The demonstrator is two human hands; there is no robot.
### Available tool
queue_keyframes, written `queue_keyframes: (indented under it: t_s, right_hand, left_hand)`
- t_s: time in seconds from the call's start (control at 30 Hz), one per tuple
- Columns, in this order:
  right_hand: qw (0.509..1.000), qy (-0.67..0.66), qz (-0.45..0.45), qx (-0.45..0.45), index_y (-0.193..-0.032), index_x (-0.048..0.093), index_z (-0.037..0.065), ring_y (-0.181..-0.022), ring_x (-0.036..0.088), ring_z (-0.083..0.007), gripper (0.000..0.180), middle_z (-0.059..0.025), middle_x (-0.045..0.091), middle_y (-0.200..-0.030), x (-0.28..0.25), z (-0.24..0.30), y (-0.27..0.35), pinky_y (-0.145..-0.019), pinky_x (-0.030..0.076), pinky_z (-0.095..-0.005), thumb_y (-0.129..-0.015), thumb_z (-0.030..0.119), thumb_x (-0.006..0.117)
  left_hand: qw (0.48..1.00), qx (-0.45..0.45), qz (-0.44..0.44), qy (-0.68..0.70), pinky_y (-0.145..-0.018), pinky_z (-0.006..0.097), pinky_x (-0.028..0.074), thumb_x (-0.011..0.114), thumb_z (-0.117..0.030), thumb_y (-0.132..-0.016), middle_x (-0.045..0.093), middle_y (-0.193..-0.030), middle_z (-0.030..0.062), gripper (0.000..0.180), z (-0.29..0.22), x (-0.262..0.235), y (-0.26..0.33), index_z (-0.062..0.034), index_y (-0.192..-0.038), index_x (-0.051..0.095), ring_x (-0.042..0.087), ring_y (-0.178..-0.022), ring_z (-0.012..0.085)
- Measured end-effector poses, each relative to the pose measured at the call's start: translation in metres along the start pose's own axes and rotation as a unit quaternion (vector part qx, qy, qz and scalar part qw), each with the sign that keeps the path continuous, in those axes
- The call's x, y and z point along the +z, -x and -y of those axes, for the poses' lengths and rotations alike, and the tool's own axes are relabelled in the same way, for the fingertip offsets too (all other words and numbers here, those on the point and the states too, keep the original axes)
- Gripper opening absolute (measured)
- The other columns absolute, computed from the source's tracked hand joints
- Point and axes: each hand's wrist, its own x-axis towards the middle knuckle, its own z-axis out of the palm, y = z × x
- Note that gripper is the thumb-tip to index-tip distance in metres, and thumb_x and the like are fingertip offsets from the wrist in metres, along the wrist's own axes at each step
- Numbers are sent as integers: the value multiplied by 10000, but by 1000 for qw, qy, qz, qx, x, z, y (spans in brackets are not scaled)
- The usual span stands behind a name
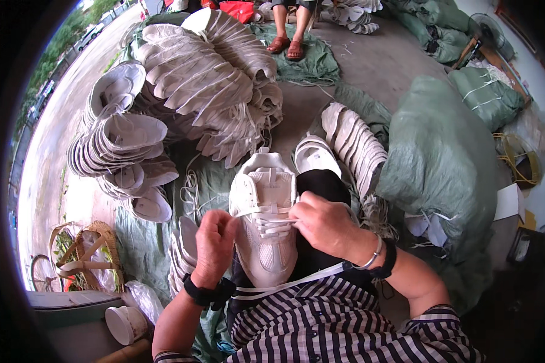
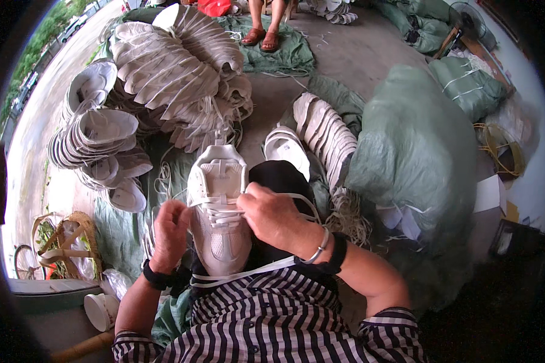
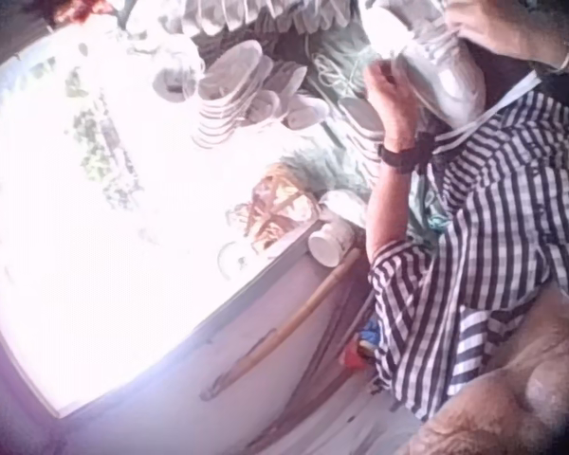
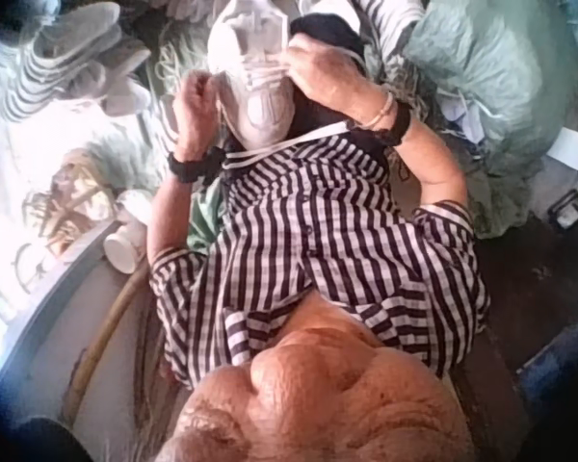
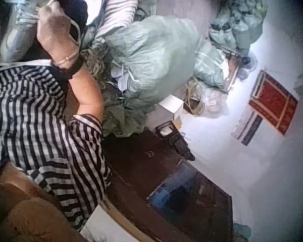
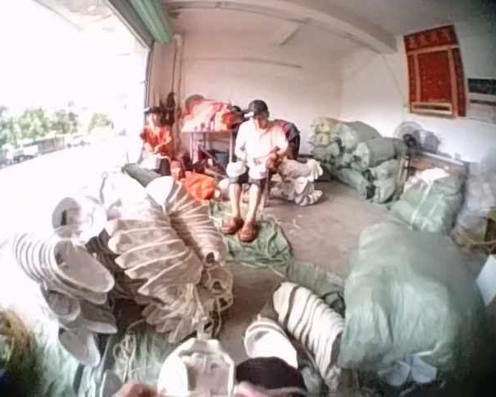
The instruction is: The recorder is lacing white sneakers while sitting among piles of shoe components in a factory setting.
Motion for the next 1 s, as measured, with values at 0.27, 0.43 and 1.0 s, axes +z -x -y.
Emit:
queue_keyframes:
  t_s: [0.27, 0.43, 1.0]
  right_hand:
    - [993, 99, -47, -45, -777, 488, 59, -683, 555, -251, 163, -98, 466, -782, -10, -1, -2, -555, 477, -336, -724, 78, 641]
    - [984, 153, -76, -48, -641, 480, 74, -609, 545, -227, 181, -67, 450, -660, 0, -8, -3, -520, 449, -328, -689, 104, 652]
    - [964, -190, -9, 186, -782, 638, 5, -602, 526, -51, 85, 13, 588, -640, -11, -27, 3, -552, 430, -214, -791, 75, 685]
  left_hand:
    - [925, -169, 45, 337, -420, 162, 315, 542, -171, -907, 489, -626, -42, 80, -33, -20, -34, -95, -932, 533, 376, -466, 21]
    - [882, -189, 41, 431, -413, 147, 249, 560, -165, -901, 477, -654, -66, 138, -31, -31, -56, -86, -1015, 566, 354, -481, -5]
    - [945, -79, -61, 312, -454, 165, 307, 538, -131, -912, 476, -640, -61, 153, 16, -80, -60, -57, -1026, 610, 362, -493, 9]
